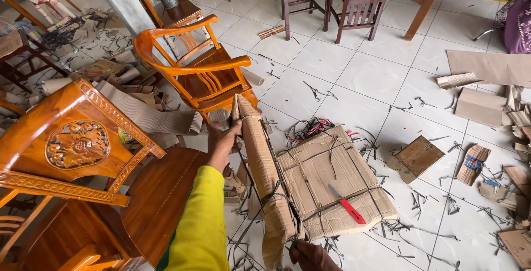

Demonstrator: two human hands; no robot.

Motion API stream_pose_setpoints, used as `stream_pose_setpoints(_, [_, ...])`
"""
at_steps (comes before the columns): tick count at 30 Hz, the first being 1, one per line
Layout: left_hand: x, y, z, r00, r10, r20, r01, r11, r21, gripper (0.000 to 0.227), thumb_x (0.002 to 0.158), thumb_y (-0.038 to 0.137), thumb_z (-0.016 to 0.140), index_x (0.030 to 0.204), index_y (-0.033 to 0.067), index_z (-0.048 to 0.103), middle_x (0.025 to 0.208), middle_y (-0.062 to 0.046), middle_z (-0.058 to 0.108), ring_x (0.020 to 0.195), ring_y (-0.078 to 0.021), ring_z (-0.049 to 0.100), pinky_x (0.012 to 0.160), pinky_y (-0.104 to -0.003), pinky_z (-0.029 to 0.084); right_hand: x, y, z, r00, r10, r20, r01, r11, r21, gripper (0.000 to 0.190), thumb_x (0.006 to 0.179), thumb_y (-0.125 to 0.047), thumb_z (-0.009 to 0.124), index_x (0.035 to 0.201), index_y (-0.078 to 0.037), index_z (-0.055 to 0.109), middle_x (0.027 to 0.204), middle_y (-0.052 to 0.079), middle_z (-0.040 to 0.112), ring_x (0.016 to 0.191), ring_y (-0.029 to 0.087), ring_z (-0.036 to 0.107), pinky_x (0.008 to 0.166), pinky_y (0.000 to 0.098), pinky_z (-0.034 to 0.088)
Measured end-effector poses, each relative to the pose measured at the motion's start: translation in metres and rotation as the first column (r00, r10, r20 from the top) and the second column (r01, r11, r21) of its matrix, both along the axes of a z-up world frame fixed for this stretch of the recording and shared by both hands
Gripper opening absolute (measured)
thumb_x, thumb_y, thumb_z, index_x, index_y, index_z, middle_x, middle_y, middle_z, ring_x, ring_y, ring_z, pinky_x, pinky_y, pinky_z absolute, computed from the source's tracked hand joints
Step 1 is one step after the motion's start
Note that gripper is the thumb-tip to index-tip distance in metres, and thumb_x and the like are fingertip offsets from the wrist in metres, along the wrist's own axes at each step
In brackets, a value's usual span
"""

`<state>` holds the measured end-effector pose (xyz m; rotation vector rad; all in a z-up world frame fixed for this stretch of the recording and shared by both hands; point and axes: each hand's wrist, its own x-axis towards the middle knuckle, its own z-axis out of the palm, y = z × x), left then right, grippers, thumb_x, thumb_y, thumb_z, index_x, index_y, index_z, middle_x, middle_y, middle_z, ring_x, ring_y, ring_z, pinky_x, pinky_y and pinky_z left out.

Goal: The person uses a red utility knife to cut black plastic straps securing a large cardboard bundle. They then pull and remove the cut straps by hand, discarding them onto the floor.

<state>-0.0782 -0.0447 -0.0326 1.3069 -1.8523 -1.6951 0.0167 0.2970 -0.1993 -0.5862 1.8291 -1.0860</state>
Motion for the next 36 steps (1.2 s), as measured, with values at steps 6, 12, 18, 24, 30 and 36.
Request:
stream_pose_setpoints(6, [-0.001, -0.015, -0.014, 0.986, -0.048, -0.161, 0.068, 0.990, 0.121, 0.018, 0.090, 0.018, 0.080, 0.102, 0.0082, 0.072, 0.069, -0.003, 0.063, 0.043, -0.0107, 0.046, 0.035, -0.025, 0.043, -0.001, -0.002, 0.016, 1.000, 0.012, -0.018, -0.012, 1.000, 0.027, 0.030, 0.107, -0.027, 0.052, 0.082, -0.017, 0.064, 0.066, -0.004, 0.048, 0.062, 0.009, 0.044, 0.062, 0.0277, 0.036])
stream_pose_setpoints(12, [-0.008, -0.005, -0.009, 0.977, -0.032, 0.213, 0.079, 0.973, -0.219, 0.047, 0.095, 0.006, 0.067, 0.141, 0.0101, 0.056, 0.119, -0.017, 0.071, 0.057, -0.0201, 0.067, 0.040, -0.030, 0.051, 0.000, 0.000, -0.008, 0.999, -0.008, -0.039, 0.004, 0.996, -0.091, 0.026, 0.106, -0.025, 0.054, 0.084, -0.015, 0.063, 0.067, -0.006, 0.049, 0.062, 0.009, 0.041, 0.062, 0.0283, 0.035])
stream_pose_setpoints(18, [-0.009, -0.002, -0.040, 0.852, 0.010, 0.523, 0.395, 0.645, -0.654, 0.014, 0.103, 0.024, 0.057, 0.113, 0.0145, 0.058, 0.104, -0.017, 0.076, 0.095, -0.0369, 0.072, 0.075, -0.050, 0.058, 0.001, -0.014, 0.105, 0.998, -0.058, 0.023, 0.048, 0.950, 0.308, 0.027, 0.104, -0.036, 0.047, 0.082, -0.024, 0.058, 0.065, -0.008, 0.041, 0.065, 0.007, 0.041, 0.071, 0.0249, 0.035])
stream_pose_setpoints(24, [0.004, 0.003, -0.052, 0.794, -0.104, 0.598, 0.559, 0.510, -0.654, 0.036, 0.112, 0.023, 0.036, 0.143, 0.0147, 0.053, 0.081, -0.011, 0.070, 0.073, -0.0234, 0.070, 0.057, -0.037, 0.061, 0.001, -0.007, 0.042, 1.000, 0.010, -0.002, -0.009, 0.956, 0.292, 0.019, 0.097, -0.018, 0.045, 0.084, -0.021, 0.058, 0.072, -0.004, 0.054, 0.072, 0.013, 0.049, 0.077, 0.0276, 0.042])
stream_pose_setpoints(30, [-0.002, -0.009, -0.080, 0.890, 0.067, 0.450, 0.442, 0.107, -0.891, 0.035, 0.090, 0.006, 0.061, 0.121, 0.0180, 0.071, 0.127, -0.008, 0.067, 0.102, -0.0261, 0.065, 0.075, -0.038, 0.057, -0.001, -0.011, 0.057, 0.995, 0.072, -0.066, -0.059, 0.982, 0.178, 0.019, 0.105, -0.018, 0.049, 0.091, -0.019, 0.061, 0.077, -0.010, 0.055, 0.073, 0.007, 0.052, 0.073, 0.0272, 0.042])
stream_pose_setpoints(36, [0.000, 0.002, -0.048, 0.928, -0.334, 0.167, 0.345, 0.598, -0.723, 0.071, 0.084, -0.013, 0.057, 0.151, -0.0015, 0.037, 0.162, -0.024, 0.034, 0.148, -0.0417, 0.036, 0.123, -0.051, 0.031, -0.005, -0.010, 0.075, 0.999, 0.039, 0.008, -0.040, 0.957, 0.287, 0.023, 0.107, -0.030, 0.053, 0.086, -0.023, 0.061, 0.070, -0.010, 0.055, 0.068, 0.005, 0.051, 0.076, 0.0236, 0.041])
